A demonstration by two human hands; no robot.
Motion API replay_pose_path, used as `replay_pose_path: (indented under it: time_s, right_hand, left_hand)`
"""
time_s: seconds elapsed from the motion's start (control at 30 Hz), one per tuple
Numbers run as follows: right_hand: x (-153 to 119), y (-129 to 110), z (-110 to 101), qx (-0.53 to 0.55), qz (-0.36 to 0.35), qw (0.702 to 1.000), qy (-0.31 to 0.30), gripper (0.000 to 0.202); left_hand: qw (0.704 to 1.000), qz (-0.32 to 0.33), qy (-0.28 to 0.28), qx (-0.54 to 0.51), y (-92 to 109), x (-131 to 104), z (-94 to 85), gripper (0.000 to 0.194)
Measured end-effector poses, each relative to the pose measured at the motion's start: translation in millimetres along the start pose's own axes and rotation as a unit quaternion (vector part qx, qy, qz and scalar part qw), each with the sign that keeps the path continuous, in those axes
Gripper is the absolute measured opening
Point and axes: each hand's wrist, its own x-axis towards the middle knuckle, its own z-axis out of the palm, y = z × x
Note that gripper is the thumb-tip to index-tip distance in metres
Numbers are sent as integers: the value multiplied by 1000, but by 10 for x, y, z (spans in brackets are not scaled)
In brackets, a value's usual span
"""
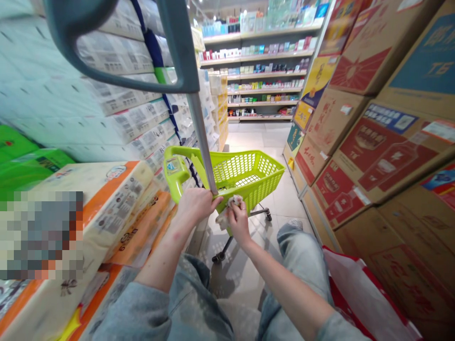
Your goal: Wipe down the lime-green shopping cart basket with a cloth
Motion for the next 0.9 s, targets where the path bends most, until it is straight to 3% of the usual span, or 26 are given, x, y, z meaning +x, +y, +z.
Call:
replay_pose_path:
  time_s: [0.13, 0.2, 0.37, 0.47, 0.57, 0.7, 0.8, 0.9]
  right_hand:
    - [30, 210, -105, -84, -88, 990, -66, 34]
    - [109, 382, -185, -133, -98, 984, -70, 36]
    - [325, 702, -342, -221, -7, 975, -10, 34]
    - [353, 748, -372, -244, 18, 969, -17, 30]
    - [190, 703, -311, -243, 4, 968, -58, 26]
    - [-232, 646, -132, -213, -32, 965, -147, 27]
    - [-429, 646, -32, -207, -2, 964, -168, 32]
    - [-390, 641, -2, -202, 56, 962, -175, 34]
  left_hand:
    - [1000, -10, -7, 6, -42, -44, -8, 64]
    - [1000, -14, -10, 6, -60, -65, -8, 64]
    - [1000, -13, -8, 9, -76, -75, 3, 66]
    - [1000, -10, -5, 13, -69, -66, 10, 66]
    - [1000, -11, -3, 13, -62, -58, 14, 66]
    - [1000, -7, 1, 20, -58, -54, 10, 66]
    - [1000, -12, -5, 23, -54, -57, 1, 66]
    - [1000, -19, -5, 20, -48, -67, -3, 65]
